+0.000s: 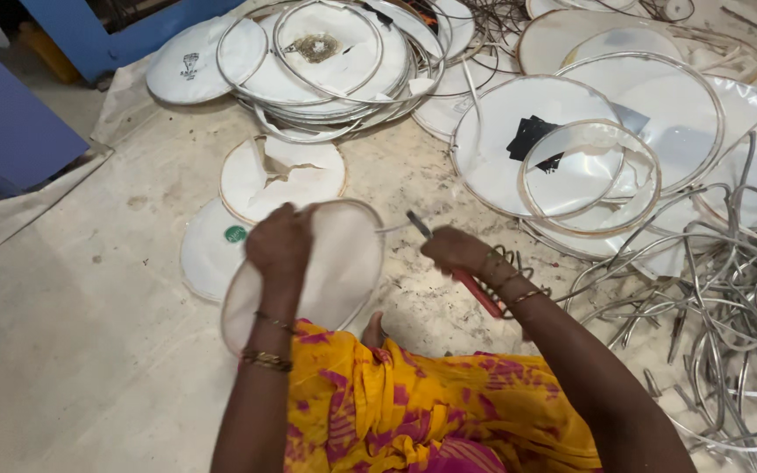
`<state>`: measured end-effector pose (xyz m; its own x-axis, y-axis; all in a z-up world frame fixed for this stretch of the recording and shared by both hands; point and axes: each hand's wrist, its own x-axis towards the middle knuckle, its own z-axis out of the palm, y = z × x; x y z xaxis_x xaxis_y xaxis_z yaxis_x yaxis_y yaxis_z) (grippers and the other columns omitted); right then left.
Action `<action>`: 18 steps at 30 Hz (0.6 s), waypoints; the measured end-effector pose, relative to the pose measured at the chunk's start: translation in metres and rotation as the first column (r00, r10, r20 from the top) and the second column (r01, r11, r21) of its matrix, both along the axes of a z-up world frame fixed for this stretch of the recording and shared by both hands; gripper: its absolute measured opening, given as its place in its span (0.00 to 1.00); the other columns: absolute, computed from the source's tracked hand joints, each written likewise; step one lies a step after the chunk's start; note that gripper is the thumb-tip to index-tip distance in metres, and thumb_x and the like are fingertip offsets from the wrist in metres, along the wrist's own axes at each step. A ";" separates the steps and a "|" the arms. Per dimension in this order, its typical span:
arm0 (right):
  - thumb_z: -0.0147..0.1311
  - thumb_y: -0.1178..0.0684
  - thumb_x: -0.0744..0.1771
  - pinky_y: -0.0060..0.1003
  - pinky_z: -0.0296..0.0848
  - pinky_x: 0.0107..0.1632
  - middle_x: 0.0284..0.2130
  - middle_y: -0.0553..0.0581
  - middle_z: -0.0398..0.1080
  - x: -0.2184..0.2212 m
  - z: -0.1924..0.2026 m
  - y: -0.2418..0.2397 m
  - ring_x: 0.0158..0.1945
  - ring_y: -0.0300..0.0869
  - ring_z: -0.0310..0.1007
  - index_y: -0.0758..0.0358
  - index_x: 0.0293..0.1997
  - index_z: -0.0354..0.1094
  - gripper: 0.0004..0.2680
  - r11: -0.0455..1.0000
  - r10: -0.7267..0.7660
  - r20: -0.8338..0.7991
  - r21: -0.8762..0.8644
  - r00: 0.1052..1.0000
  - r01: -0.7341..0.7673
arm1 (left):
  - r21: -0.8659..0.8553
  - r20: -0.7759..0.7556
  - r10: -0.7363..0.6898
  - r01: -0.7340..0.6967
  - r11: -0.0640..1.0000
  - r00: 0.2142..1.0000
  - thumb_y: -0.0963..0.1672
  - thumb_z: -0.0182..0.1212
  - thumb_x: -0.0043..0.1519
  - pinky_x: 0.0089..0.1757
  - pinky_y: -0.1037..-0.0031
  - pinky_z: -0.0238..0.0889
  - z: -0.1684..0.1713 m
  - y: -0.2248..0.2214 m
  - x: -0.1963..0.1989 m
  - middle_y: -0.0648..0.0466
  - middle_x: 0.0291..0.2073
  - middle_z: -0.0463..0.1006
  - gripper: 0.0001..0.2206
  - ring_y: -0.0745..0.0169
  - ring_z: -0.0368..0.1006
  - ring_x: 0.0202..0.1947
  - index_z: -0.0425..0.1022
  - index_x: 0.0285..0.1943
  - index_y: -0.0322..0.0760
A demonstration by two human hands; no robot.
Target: The person fits a flexible plastic rim onto circular fabric screens and secures them using pliers and a screwdriver.
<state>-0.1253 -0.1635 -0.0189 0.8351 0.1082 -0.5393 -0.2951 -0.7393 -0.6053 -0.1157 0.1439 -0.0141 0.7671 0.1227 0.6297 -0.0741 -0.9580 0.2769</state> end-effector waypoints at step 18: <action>0.61 0.56 0.63 0.45 0.80 0.44 0.46 0.67 0.76 -0.093 -0.070 -0.264 0.39 0.50 0.76 0.69 0.62 0.65 0.21 0.853 -0.521 0.157 0.058 0.839 0.519 | -0.152 -0.256 0.236 -0.280 0.948 0.937 0.56 0.65 0.74 0.28 0.59 0.61 -0.109 0.163 -0.070 0.47 0.19 0.74 0.26 0.43 0.69 0.22 0.78 0.27 0.37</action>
<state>-0.2183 -0.4274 -0.0892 0.8453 -0.3606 -0.3942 -0.5318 -0.4968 -0.6858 -0.1853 0.3069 -0.1230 0.8146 0.4323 0.3866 0.2563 -0.8664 0.4286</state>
